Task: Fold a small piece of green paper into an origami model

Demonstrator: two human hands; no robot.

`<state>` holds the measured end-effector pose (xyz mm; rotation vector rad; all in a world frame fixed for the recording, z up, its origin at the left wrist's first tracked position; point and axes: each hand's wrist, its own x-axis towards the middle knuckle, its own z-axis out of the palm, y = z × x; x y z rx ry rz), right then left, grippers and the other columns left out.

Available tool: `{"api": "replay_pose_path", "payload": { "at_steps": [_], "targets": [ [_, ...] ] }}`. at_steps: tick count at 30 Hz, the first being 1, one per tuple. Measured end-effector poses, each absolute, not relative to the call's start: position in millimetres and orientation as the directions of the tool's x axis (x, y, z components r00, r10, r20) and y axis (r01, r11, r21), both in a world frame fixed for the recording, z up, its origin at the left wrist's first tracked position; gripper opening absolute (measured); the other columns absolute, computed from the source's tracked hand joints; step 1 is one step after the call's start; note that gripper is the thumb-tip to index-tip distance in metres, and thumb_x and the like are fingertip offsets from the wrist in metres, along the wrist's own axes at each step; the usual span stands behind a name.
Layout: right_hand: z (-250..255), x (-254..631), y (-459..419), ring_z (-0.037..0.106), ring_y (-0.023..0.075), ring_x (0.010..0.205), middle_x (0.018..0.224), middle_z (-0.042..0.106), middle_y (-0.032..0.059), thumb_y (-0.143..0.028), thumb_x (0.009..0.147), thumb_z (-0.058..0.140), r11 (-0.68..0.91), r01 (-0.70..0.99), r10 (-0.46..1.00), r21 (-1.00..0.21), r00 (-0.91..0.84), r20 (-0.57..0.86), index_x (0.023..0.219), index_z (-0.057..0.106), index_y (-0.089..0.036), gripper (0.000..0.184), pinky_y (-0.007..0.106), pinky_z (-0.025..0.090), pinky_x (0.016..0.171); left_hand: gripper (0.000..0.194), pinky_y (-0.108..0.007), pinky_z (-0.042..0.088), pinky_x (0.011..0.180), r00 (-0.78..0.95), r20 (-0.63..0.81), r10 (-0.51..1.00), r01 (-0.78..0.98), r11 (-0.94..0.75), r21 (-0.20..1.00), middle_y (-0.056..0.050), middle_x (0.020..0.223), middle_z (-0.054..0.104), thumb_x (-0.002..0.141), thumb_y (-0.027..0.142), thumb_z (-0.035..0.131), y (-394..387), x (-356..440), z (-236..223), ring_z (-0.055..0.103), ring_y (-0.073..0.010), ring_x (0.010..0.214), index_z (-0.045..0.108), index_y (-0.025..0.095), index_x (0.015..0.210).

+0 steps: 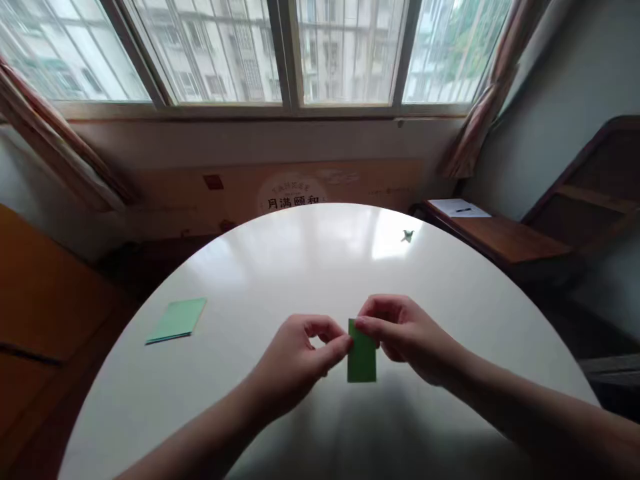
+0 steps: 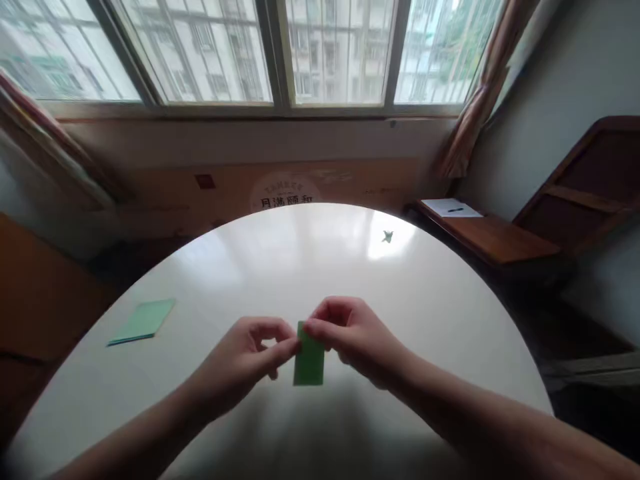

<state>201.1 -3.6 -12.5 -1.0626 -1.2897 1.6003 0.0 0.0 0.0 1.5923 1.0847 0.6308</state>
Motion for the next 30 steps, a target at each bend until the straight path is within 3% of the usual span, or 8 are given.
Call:
{"api": "replay_pose_path", "payload": {
  "at_steps": [5,10,13,19,22,25,30],
  "targets": [
    [-13.7,196.4,-1.9,0.037,0.0046,0.047,0.059,0.054,-0.0039,-0.04,0.082,0.077,-0.185,-0.109,0.932,-0.977,-0.334,-0.139,0.075,0.063,-0.015,0.029,0.017,0.023,0.041,0.024,-0.022,0.043,0.051,0.494,-0.149,0.856,0.331,-0.027,0.943,-0.001,0.067,0.064,0.082,0.035,0.068,1.5,0.0,-2.4,0.051,-0.0116,0.058,0.073,0.013,0.073],
    [-16.1,192.6,3.5,0.036,0.0044,0.047,0.066,0.057,-0.0025,-0.044,0.079,0.079,-0.222,-0.1,0.903,-0.97,-0.395,-0.166,0.086,0.067,-0.017,0.031,0.017,0.018,0.039,0.025,-0.022,0.045,0.051,0.338,-0.053,0.94,0.146,0.003,0.989,-0.001,0.066,0.061,0.081,0.037,0.069,12.4,-9.6,-4.3,0.052,-0.0131,0.062,0.072,0.013,0.075],
    [-18.9,190.8,5.2,0.035,0.0043,0.045,0.067,0.06,-0.0006,-0.044,0.08,0.078,-0.226,-0.056,0.9,-0.972,-0.394,-0.187,0.081,0.066,-0.016,0.031,0.018,0.018,0.039,0.026,-0.021,0.045,0.051,0.278,-0.034,0.96,0.118,0.001,0.993,-0.002,0.066,0.06,0.081,0.038,0.07,15.5,-12.6,-4.1,0.052,-0.0128,0.062,0.071,0.013,0.076],
    [-19.7,192.9,7.3,0.034,0.0047,0.044,0.062,0.056,-0.0027,-0.041,0.085,0.07,-0.183,-0.114,0.936,-0.977,-0.323,-0.138,0.075,0.059,-0.017,0.029,0.019,0.017,0.04,0.017,-0.021,0.045,0.05,0.45,-0.16,0.879,0.2,0.075,0.977,-0.002,0.071,0.059,0.079,0.03,0.068,16.6,-15.3,-10.0,0.052,-0.0138,0.066,0.07,0.013,0.082],
    [-18.3,195.9,9.5,0.031,0.0048,0.042,0.059,0.054,-0.0037,-0.036,0.086,0.065,-0.092,-0.045,0.953,-0.995,-0.292,-0.075,0.071,0.055,-0.018,0.025,0.02,0.017,0.04,0.025,-0.021,0.045,0.048,0.508,-0.19,0.84,0.229,0.08,0.97,-0.003,0.075,0.058,0.082,0.038,0.067,19.4,-17.8,-9.9,0.054,-0.0162,0.071,0.069,0.013,0.088],
    [-17.2,197.1,10.5,0.035,0.0069,0.047,0.058,0.052,-0.0035,-0.03,0.085,0.062,0.06,0.086,0.957,-0.994,-0.29,0.033,0.068,0.055,-0.017,0.022,0.021,0.023,0.043,0.038,-0.021,0.048,0.05,0.469,-0.095,0.878,0.128,0.039,0.991,-0.005,0.078,0.06,0.083,0.049,0.067,21.8,-19.8,-6.9,0.055,-0.0175,0.075,0.069,0.012,0.092],
    [-17.2,195.1,7.5,0.044,0.0114,0.059,0.062,0.051,-0.0019,-0.027,0.086,0.06,0.227,0.223,0.94,-0.948,-0.306,0.153,0.068,0.057,-0.017,0.021,0.024,0.033,0.052,0.042,-0.023,0.05,0.051,0.392,-0.034,0.919,0.053,0.014,0.998,-0.007,0.084,0.065,0.08,0.05,0.072,21.4,-19.2,-6.7,0.055,-0.0163,0.072,0.07,0.012,0.098]
  ]
}}
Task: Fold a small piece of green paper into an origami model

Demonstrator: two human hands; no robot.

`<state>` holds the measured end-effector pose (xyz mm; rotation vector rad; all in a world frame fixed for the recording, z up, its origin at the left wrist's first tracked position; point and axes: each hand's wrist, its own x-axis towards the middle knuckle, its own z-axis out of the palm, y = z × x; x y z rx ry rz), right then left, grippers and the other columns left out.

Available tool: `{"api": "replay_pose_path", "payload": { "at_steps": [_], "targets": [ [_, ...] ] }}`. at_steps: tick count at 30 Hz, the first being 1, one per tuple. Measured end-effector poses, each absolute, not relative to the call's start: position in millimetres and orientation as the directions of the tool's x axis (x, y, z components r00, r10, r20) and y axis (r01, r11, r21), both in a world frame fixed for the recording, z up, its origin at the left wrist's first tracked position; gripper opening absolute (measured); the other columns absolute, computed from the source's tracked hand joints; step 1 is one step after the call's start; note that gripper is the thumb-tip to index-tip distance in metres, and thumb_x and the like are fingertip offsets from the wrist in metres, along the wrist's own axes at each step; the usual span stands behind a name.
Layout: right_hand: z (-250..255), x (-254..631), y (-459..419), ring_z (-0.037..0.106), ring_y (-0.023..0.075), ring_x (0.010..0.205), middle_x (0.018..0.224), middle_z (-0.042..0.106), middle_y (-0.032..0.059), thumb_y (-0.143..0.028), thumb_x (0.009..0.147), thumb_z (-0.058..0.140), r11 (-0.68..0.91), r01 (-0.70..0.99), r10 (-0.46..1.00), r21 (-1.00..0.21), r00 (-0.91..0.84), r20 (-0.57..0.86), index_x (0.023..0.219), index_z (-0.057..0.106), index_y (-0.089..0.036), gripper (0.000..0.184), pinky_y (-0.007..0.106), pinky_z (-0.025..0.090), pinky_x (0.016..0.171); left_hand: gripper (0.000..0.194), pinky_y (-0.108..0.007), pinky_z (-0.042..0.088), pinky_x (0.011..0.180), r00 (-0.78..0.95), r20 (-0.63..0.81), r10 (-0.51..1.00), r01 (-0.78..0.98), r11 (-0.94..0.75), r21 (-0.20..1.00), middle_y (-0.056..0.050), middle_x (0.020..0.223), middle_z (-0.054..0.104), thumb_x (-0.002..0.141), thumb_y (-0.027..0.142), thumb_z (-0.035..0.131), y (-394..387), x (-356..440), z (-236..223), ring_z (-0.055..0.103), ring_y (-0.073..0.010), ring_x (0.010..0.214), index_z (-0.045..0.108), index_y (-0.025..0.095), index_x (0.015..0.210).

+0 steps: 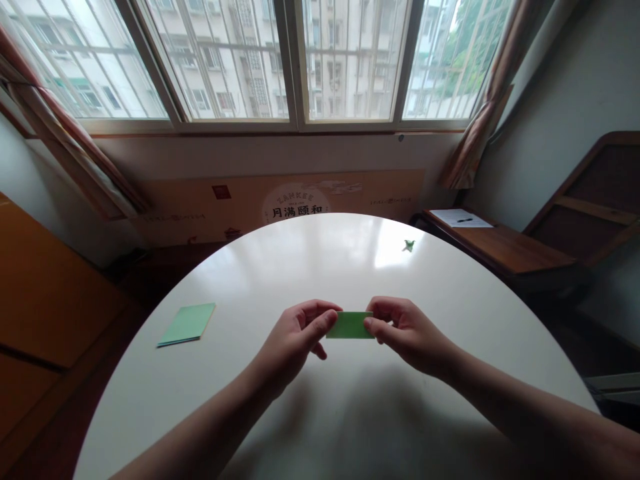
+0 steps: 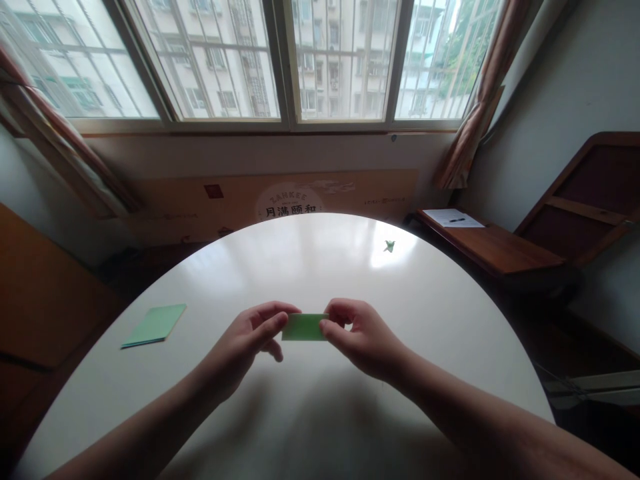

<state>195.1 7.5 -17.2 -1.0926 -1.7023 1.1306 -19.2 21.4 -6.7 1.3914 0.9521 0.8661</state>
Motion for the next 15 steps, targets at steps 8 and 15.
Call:
{"api": "replay_pose_path", "payload": {
  "at_steps": [8,15],
  "targets": [
    [-17.2,197.0,6.6,0.053,0.0143,0.067,0.073,0.061,0.0019,-0.033,0.089,0.065,0.265,0.226,0.923,-0.937,-0.341,0.178,0.084,0.066,-0.016,0.018,0.023,0.04,0.053,0.026,-0.022,0.046,0.049,0.369,-0.028,0.929,0.18,-0.041,0.983,-0.001,0.064,0.059,0.081,0.038,0.071,20.6,-18.1,-10.6,0.051,-0.0118,0.057,0.071,0.012,0.077],
    [-17.5,195.2,4.2,0.057,0.0138,0.066,0.075,0.066,0.0027,-0.027,0.086,0.069,0.252,0.237,0.912,-0.938,-0.382,0.148,0.083,0.069,-0.016,0.011,0.022,0.041,0.051,0.02,-0.021,0.041,0.05,0.425,0.028,0.905,0.384,-0.208,0.9,-0.002,0.064,0.065,0.082,0.03,0.067,12.5,-14.9,-5.3,0.053,-0.0124,0.056,0.075,0.014,0.074]
  ]
}}
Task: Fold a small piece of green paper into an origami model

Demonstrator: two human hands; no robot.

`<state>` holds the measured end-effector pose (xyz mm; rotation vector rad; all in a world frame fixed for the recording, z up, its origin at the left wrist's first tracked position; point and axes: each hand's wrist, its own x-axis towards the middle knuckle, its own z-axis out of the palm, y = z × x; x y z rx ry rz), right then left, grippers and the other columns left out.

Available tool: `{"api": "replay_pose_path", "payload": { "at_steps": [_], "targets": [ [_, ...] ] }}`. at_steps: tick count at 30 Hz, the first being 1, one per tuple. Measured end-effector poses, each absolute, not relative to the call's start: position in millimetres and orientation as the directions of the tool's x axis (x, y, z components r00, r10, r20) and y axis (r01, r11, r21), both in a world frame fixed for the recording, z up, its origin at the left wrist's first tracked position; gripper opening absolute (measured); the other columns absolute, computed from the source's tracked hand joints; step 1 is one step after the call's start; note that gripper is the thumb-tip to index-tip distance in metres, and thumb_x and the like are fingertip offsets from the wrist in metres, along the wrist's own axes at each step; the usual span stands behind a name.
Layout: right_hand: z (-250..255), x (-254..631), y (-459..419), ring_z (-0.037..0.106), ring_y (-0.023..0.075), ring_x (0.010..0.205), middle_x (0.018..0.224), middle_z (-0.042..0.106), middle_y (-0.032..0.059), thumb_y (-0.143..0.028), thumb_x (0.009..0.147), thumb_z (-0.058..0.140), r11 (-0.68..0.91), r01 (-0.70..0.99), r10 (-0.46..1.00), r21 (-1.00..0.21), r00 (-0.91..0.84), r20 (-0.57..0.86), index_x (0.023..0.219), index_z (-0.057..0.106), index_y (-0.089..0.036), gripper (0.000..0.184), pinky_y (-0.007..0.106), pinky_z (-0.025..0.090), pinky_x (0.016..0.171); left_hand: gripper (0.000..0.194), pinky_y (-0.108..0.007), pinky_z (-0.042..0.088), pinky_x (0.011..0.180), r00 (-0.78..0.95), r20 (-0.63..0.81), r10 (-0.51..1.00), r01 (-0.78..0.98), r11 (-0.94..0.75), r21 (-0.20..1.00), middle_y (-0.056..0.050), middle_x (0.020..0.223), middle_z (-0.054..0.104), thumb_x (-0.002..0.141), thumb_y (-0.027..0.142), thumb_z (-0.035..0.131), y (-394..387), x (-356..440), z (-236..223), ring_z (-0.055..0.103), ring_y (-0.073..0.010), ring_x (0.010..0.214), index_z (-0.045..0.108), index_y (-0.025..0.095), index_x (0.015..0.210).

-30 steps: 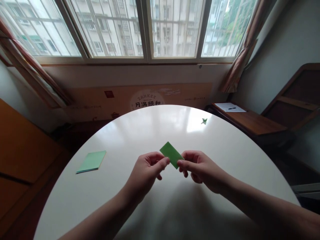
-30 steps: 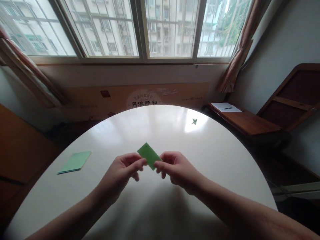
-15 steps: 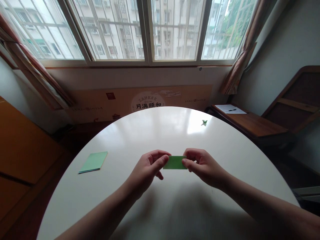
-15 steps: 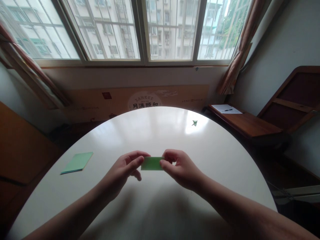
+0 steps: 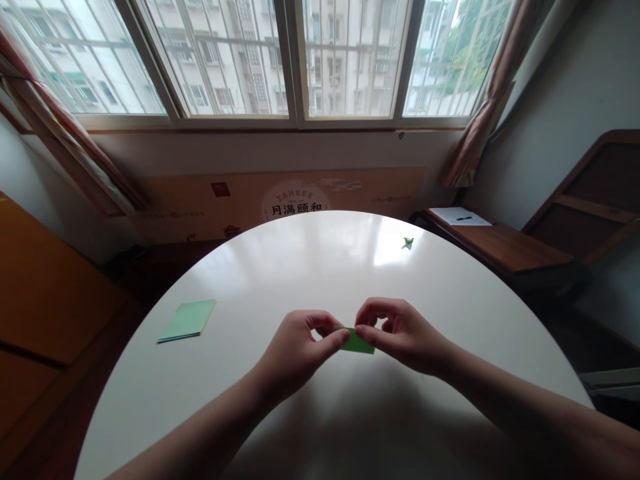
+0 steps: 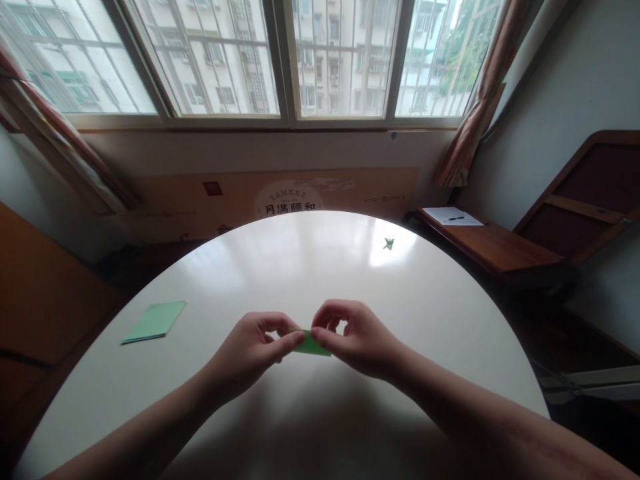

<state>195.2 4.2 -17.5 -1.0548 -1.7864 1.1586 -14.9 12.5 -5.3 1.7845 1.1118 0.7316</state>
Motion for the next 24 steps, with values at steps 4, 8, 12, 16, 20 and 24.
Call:
{"api": "replay_pose_path", "payload": {
  "at_steps": [4,8,12,16,20,24],
  "targets": [
    [-18.1,192.1,2.4,0.055,0.0133,0.067,0.076,0.065,0.0022,-0.023,0.084,0.069,0.237,0.225,0.904,-0.945,-0.408,0.13,0.082,0.068,-0.016,0.007,0.021,0.04,0.052,0.02,-0.021,0.039,0.049,0.447,0.049,0.893,0.405,-0.251,0.879,-0.004,0.066,0.069,0.083,0.031,0.067,8.8,-11.7,-2.4,0.054,-0.0135,0.058,0.077,0.015,0.074],
    [-18.8,188.7,1.1,0.052,0.0129,0.067,0.073,0.06,0.0006,-0.022,0.081,0.071,0.2,0.194,0.909,-0.96,-0.403,0.108,0.077,0.064,-0.017,0.009,0.02,0.037,0.051,0.021,-0.022,0.042,0.051,0.455,0.082,0.887,0.398,-0.285,0.872,-0.005,0.07,0.071,0.083,0.033,0.068,8.4,-10.2,-1.8,0.057,-0.0148,0.061,0.077,0.015,0.076],
    [-19.0,186.3,-0.2,0.052,0.0132,0.068,0.073,0.061,0.0005,-0.022,0.079,0.071,0.185,0.182,0.908,-0.966,-0.409,0.097,0.076,0.062,-0.017,0.011,0.022,0.037,0.054,0.016,-0.021,0.043,0.052,0.442,0.117,0.89,0.379,-0.303,0.875,-0.005,0.07,0.07,0.082,0.029,0.068,8.4,-10.3,-1.7,0.057,-0.0148,0.062,0.075,0.015,0.076],
    [-19.1,185.8,-0.3,0.052,0.0138,0.066,0.072,0.061,0.0008,-0.021,0.079,0.067,0.153,0.156,0.906,-0.976,-0.418,0.075,0.076,0.062,-0.017,0.006,0.023,0.038,0.054,0.017,-0.021,0.041,0.051,0.454,0.104,0.885,0.377,-0.296,0.878,-0.004,0.068,0.069,0.083,0.028,0.066,7.1,-10.2,-0.3,0.058,-0.0146,0.062,0.074,0.016,0.074],
    [-20.2,184.9,-0.3,0.053,0.0129,0.063,0.069,0.06,-0.0005,-0.014,0.075,0.063,0.168,0.2,0.907,-0.965,-0.416,0.072,0.074,0.061,-0.017,0.004,0.021,0.037,0.052,0.017,-0.02,0.04,0.05,0.468,0.093,0.879,0.377,-0.294,0.878,-0.003,0.066,0.069,0.082,0.027,0.066,5.7,-8.7,0.0,0.058,-0.0144,0.061,0.074,0.016,0.073],
    [-18.8,185.0,-1.9,0.05,0.0121,0.062,0.065,0.058,-0.0019,-0.014,0.075,0.062,0.214,0.279,0.893,-0.936,-0.443,0.072,0.071,0.06,-0.017,0.005,0.021,0.036,0.052,0.017,-0.021,0.039,0.049,0.476,0.049,0.878,0.376,-0.254,0.891,-0.003,0.066,0.069,0.081,0.027,0.066,5.0,-6.9,-0.2,0.057,-0.0144,0.059,0.075,0.016,0.073]
  ]
}}
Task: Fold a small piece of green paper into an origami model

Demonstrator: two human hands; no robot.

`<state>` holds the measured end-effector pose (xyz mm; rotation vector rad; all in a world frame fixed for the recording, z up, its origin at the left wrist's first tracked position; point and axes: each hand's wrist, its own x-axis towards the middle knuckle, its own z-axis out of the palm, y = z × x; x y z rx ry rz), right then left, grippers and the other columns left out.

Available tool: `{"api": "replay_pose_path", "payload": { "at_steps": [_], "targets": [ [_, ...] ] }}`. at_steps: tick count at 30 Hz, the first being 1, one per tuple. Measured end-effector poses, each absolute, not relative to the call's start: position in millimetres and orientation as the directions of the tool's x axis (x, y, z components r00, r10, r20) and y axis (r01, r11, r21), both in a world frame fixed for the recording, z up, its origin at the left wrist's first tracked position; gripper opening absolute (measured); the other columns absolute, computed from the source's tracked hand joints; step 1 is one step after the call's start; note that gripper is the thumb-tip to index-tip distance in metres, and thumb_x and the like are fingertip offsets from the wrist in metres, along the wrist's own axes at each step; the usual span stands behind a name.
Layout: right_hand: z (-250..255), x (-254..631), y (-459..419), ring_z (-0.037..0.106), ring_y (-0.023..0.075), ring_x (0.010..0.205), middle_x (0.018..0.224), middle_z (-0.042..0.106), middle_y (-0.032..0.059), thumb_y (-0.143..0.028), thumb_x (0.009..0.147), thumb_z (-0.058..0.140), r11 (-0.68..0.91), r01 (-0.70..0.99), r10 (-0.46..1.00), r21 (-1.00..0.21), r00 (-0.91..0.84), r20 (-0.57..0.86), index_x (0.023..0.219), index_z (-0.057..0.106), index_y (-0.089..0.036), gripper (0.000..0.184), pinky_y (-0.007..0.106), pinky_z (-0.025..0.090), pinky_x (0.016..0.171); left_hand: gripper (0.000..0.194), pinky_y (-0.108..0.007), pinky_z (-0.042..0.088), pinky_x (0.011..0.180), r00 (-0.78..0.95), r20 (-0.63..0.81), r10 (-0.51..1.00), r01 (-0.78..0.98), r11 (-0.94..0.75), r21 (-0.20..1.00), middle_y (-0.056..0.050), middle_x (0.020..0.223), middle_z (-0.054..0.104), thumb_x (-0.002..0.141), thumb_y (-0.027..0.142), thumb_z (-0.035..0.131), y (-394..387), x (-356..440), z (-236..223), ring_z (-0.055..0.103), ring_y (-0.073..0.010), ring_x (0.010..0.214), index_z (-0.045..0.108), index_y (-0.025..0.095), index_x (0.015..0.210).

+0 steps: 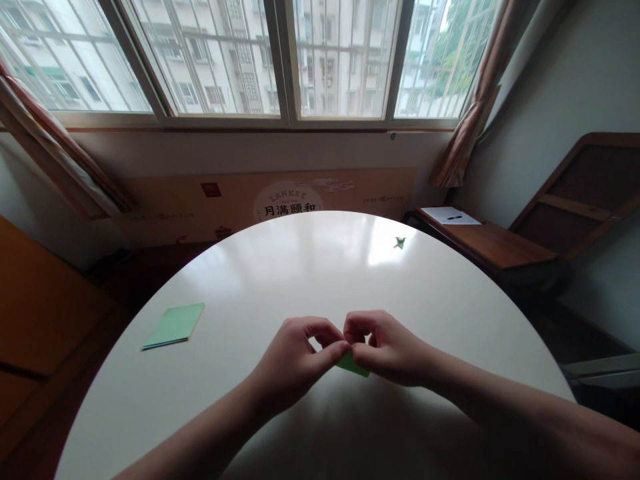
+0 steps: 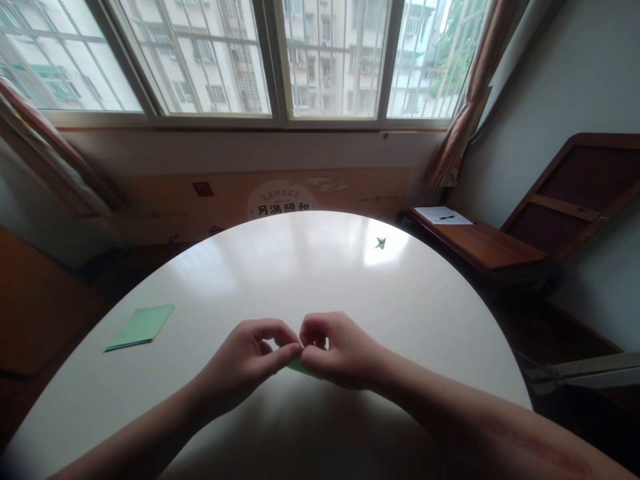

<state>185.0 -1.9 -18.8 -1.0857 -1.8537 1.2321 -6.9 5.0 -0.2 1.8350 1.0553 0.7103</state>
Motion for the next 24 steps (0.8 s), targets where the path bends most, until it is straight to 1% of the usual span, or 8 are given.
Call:
{"api": "replay_pose_path", "payload": {
  "at_steps": [8,13,17,19,20,21,22,24],
  "targets": [
    [-10.4,190.6,-0.4,0.046,0.0126,0.062,0.064,0.054,-0.0029,-0.013,0.072,0.058,0.245,0.399,0.883,-0.884,-0.469,0.033,0.065,0.054,-0.018,0.01,0.024,0.034,0.056,0.019,-0.024,0.046,0.052,0.47,-0.041,0.882,0.339,-0.137,0.931,-0.005,0.069,0.069,0.08,0.031,0.068,9.2,-13.9,1.8,0.056,-0.0147,0.059,0.076,0.014,0.076],
    [-8.4,198.6,7.0,0.045,0.0134,0.063,0.065,0.052,-0.0025,-0.014,0.073,0.057,0.258,0.4,0.876,-0.879,-0.481,0.038,0.065,0.052,-0.019,0.011,0.025,0.033,0.057,0.021,-0.024,0.047,0.05,0.44,-0.085,0.894,0.285,-0.05,0.957,-0.004,0.066,0.066,0.076,0.035,0.072,17.0,-19.8,3.3,0.056,-0.0153,0.061,0.075,0.013,0.075],
    [-8.8,211.2,19.2,0.044,0.0137,0.063,0.066,0.052,-0.0017,-0.015,0.074,0.055,0.241,0.395,0.882,-0.886,-0.471,0.03,0.066,0.052,-0.019,0.009,0.026,0.033,0.057,0.021,-0.022,0.045,0.047,0.365,-0.081,0.928,0.199,0.007,0.98,-0.002,0.064,0.064,0.072,0.034,0.076,21.3,-21.9,6.4,0.054,-0.0132,0.057,0.073,0.014,0.072],
    [-9.8,216.3,24.4,0.043,0.0129,0.062,0.066,0.052,-0.0017,-0.014,0.075,0.055,0.217,0.35,0.899,-0.911,-0.435,0.047,0.068,0.053,-0.018,0.008,0.025,0.033,0.055,0.021,-0.021,0.044,0.047,0.321,-0.077,0.944,0.164,0.025,0.986,-0.002,0.064,0.064,0.071,0.034,0.076,21.9,-22.1,7.5,0.052,-0.0117,0.054,0.073,0.013,0.072],
    [-10.5,217.6,25.9,0.043,0.0124,0.061,0.067,0.053,-0.0016,-0.014,0.076,0.055,0.193,0.293,0.909,-0.936,-0.412,0.058,0.071,0.054,-0.018,0.006,0.025,0.034,0.055,0.021,-0.021,0.043,0.046,0.307,-0.075,0.949,0.154,0.028,0.988,-0.002,0.063,0.064,0.071,0.034,0.076,21.7,-21.9,7.7,0.052,-0.0113,0.054,0.073,0.013,0.072],
    [-11.2,218.0,26.4,0.044,0.0121,0.061,0.07,0.055,-0.0012,-0.017,0.08,0.056,0.176,0.239,0.913,-0.955,-0.402,0.068,0.077,0.056,-0.018,0.003,0.024,0.034,0.054,0.021,-0.021,0.043,0.046,0.3,-0.073,0.951,0.149,0.029,0.988,-0.002,0.063,0.064,0.071,0.034,0.077,21.4,-21.6,7.5,0.051,-0.0112,0.054,0.073,0.013,0.072],
    [-11.8,217.3,25.8,0.046,0.012,0.061,0.073,0.057,-0.0004,-0.021,0.083,0.057,0.165,0.194,0.913,-0.967,-0.4,0.076,0.083,0.059,-0.018,0.004,0.024,0.035,0.053,0.022,-0.021,0.043,0.047,0.299,-0.07,0.952,0.145,0.028,0.989,-0.002,0.063,0.064,0.071,0.034,0.077,20.9,-21.1,7.0,0.051,-0.0114,0.054,0.073,0.013,0.072],
    [-13.0,213.3,22.0,0.051,0.0128,0.065,0.08,0.061,0.0016,-0.033,0.088,0.062,0.176,0.162,0.899,-0.971,-0.428,0.091,0.095,0.064,-0.018,0.017,0.024,0.038,0.055,0.022,-0.022,0.044,0.048,0.305,-0.059,0.95,0.14,0.016,0.99,-0.002,0.063,0.064,0.072,0.034,0.076,19.7,-20.0,5.0,0.052,-0.0121,0.056,0.073,0.013,0.073]
  ]
}}
